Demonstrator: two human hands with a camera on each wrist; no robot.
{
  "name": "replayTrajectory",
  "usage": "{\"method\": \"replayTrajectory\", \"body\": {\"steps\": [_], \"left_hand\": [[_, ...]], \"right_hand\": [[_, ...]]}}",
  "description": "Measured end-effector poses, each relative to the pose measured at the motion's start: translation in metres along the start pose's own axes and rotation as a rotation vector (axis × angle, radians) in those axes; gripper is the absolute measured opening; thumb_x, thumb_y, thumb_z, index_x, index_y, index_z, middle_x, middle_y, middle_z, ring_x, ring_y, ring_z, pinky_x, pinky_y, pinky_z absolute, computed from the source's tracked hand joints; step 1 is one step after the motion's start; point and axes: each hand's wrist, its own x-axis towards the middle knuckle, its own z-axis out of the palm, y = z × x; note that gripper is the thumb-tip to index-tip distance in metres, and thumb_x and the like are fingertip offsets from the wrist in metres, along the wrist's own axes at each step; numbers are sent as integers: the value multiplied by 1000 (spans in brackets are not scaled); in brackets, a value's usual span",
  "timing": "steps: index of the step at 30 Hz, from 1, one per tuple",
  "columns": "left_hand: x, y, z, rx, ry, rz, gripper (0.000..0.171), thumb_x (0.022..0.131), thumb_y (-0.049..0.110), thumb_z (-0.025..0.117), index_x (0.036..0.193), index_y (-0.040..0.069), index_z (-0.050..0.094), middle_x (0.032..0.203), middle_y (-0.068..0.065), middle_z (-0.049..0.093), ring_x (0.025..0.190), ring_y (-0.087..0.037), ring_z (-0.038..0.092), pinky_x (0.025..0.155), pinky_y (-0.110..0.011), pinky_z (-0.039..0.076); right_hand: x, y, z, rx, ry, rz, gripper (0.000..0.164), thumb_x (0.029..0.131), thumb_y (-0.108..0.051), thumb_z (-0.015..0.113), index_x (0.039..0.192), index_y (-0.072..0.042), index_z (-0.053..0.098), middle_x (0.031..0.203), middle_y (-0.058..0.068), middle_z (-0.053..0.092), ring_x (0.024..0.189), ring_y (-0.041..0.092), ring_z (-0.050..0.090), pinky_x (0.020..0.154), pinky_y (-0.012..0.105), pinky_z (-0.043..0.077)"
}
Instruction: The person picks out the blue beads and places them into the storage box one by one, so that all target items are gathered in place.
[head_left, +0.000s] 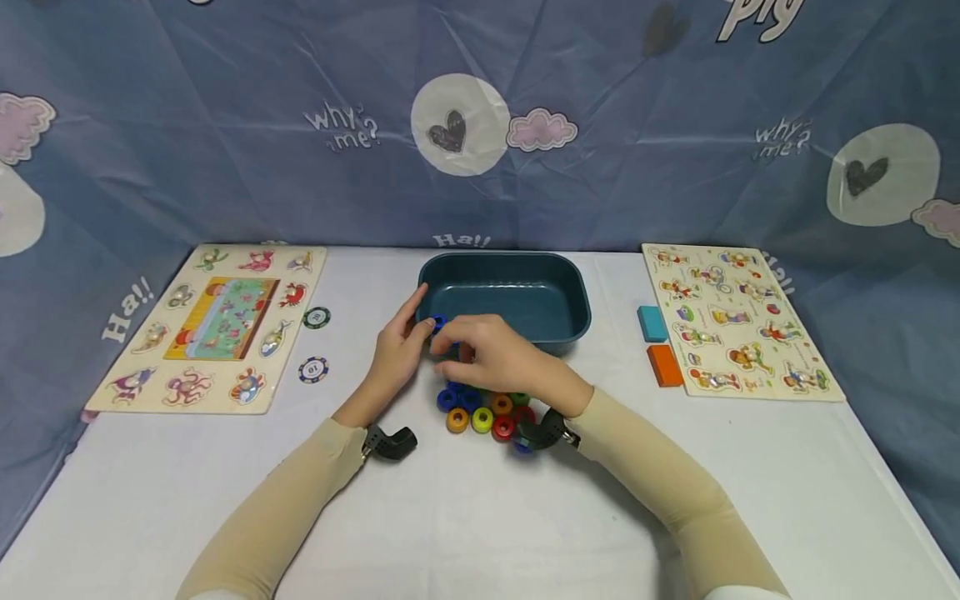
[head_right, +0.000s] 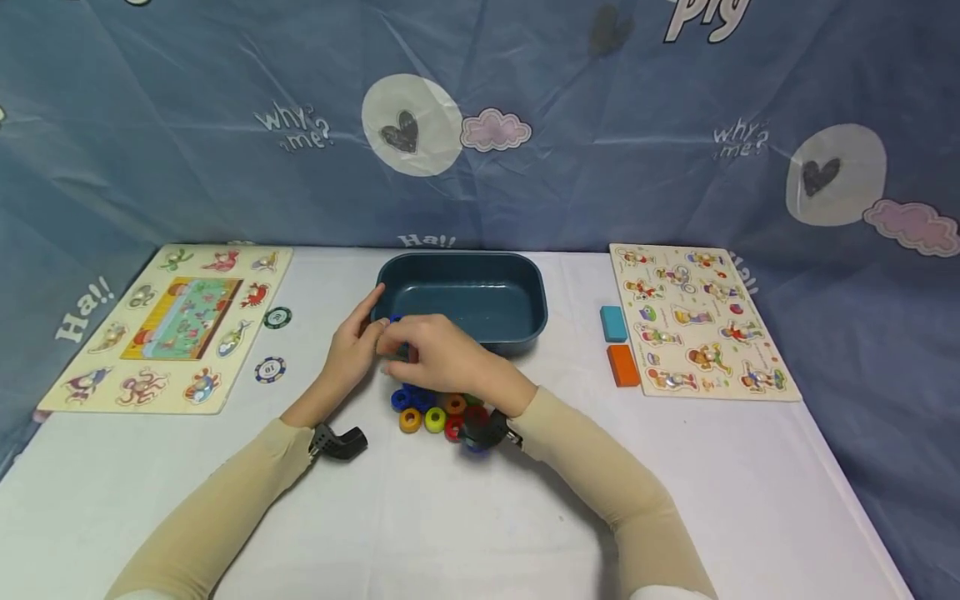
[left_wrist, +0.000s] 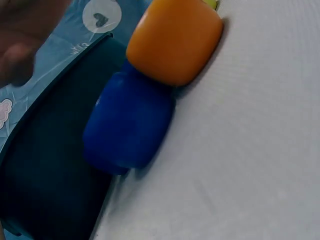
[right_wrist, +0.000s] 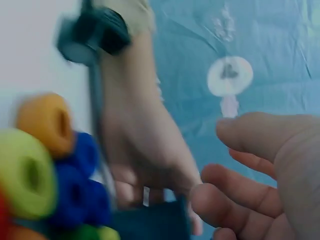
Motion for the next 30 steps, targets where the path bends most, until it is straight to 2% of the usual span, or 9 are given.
{"method": "replayTrajectory", "body": {"steps": [5, 10, 18, 25, 30], "left_hand": [[0, -1, -1, 2, 14, 12, 54, 99, 19, 50, 152, 19, 36, 158, -3, 34, 144, -22, 35, 117, -43, 34], [0, 2, 1, -10, -2, -16, 53, 100, 20, 49, 152, 22, 35, 158, 1, 32, 146, -17, 31, 118, -38, 32], [-10, 35, -5, -6, -27, -13, 55, 99, 10, 47, 152, 5, 32, 159, -12, 30, 146, -29, 29, 118, -44, 31], [0, 2, 1, -12, 2, 5, 54, 100, 18, 49, 152, 22, 35, 158, 1, 32, 146, -17, 30, 118, -39, 31], [1, -3, 2, -16, 7, 15, 54, 100, 19, 49, 151, 23, 36, 158, 3, 33, 146, -15, 30, 118, -39, 32]], "right_hand": [[-12, -6, 13, -17, -158, 15, 15, 86, -15, 72, 99, -7, 71, 92, 5, 70, 62, 3, 51, 61, 12, 47], [-18, 3, 22, -37, -235, 56, 11, 83, -10, 70, 94, -11, 71, 87, 0, 67, 60, 3, 50, 59, 13, 46], [-20, 11, 29, -52, -268, 34, 15, 79, -7, 69, 93, -12, 73, 99, -1, 72, 64, 3, 53, 62, 12, 46], [-20, 11, 33, -89, -272, 36, 14, 80, -10, 72, 93, -13, 73, 99, -3, 73, 71, 7, 58, 67, 14, 46], [-20, 11, 34, -87, -278, 49, 12, 81, -11, 72, 93, -13, 73, 98, -3, 73, 72, 9, 59, 67, 14, 46]]}}
